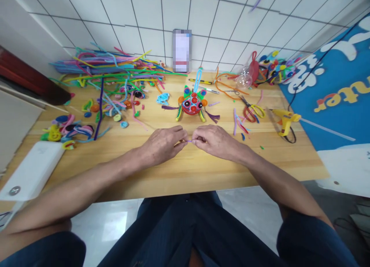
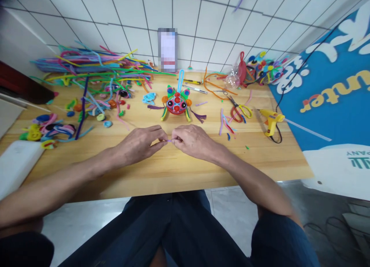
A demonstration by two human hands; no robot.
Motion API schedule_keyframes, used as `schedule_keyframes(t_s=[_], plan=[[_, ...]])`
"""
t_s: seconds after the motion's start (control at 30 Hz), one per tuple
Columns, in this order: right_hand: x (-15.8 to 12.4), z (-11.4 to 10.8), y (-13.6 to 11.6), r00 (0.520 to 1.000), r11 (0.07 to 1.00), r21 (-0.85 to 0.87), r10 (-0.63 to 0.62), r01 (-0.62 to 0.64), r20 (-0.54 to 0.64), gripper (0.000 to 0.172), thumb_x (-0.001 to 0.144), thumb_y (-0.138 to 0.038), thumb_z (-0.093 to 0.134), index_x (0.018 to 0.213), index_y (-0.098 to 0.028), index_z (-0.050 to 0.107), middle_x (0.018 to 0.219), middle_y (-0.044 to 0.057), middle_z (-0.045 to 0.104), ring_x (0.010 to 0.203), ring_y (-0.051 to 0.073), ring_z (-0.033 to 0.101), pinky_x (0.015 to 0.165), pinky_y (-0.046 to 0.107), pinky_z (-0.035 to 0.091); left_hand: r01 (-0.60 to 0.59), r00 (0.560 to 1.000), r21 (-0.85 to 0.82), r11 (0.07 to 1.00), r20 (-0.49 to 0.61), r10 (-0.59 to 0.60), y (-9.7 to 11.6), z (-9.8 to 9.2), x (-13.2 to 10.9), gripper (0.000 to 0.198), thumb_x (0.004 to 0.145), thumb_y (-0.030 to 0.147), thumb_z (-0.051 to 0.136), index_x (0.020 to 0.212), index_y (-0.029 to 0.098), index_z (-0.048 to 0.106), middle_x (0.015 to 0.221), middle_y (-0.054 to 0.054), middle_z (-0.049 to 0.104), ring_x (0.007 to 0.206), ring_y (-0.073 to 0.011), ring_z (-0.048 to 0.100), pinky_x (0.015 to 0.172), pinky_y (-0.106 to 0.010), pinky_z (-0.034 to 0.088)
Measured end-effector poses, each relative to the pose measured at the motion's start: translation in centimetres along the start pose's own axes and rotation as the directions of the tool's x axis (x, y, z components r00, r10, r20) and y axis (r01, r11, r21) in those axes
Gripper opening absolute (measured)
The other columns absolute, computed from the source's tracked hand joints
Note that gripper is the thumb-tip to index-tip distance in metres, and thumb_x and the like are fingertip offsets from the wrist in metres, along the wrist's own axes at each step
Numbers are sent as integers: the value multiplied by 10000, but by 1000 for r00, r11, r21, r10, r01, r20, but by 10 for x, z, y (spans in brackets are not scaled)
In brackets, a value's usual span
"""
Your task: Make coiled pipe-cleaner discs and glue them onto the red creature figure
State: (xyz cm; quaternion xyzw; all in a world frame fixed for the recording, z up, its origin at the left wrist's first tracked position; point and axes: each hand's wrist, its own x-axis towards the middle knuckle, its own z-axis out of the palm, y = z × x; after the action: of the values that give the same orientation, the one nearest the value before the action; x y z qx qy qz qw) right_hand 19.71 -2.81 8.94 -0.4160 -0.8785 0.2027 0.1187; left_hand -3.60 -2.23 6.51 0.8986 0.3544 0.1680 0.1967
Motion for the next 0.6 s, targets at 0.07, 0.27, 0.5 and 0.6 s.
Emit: schedule_keyframes(t_s=[0.07, 0.27, 0.5, 0.6], plan=[[3, 1, -1, 1000, 1000, -1, -10, 10, -14, 131, 925, -151, 596, 812, -196, 644, 742, 4, 637, 719, 147, 547, 684, 282, 343, 16, 1000, -45, 999, -11, -17, -1, 0, 2, 108, 988, 217, 572, 946, 183, 665, 910, -48, 708, 774, -181, 658, 672, -283, 439], [4, 11, -5, 969, 998, 59, 23, -9, -244, 118, 881, -117, 630, 795, -198, 621, 718, -14, 631, 672, 129, 561, 664, 270, 380, 147, 972, -472, 869, -95, -216, -7, 8, 5, 153, 952, 302, 624, 867, 175, 639, 736, 10, 610, 631, -119, 494, 613, -252, 374], [9, 44, -9, 825, 999, 16, 48, -47, -564, 181, 862, -85, 584, 750, -222, 548, 688, -20, 596, 661, 139, 552, 675, 282, 414, 184, 840, -922, 340, -32, -541, 4, 33, 9, 355, 856, 517, 725, 857, 188, 594, 612, 68, 436, 535, -95, 350, 521, -236, 293], [7, 42, -3, 852, 999, -37, -22, 3, -523, 190, 915, -88, 570, 776, -218, 565, 714, -12, 600, 682, 143, 554, 699, 290, 417, 230, 880, -911, 341, 46, -472, -4, 25, 8, 380, 869, 551, 711, 875, 182, 620, 614, 64, 449, 529, -93, 356, 521, -238, 290]])
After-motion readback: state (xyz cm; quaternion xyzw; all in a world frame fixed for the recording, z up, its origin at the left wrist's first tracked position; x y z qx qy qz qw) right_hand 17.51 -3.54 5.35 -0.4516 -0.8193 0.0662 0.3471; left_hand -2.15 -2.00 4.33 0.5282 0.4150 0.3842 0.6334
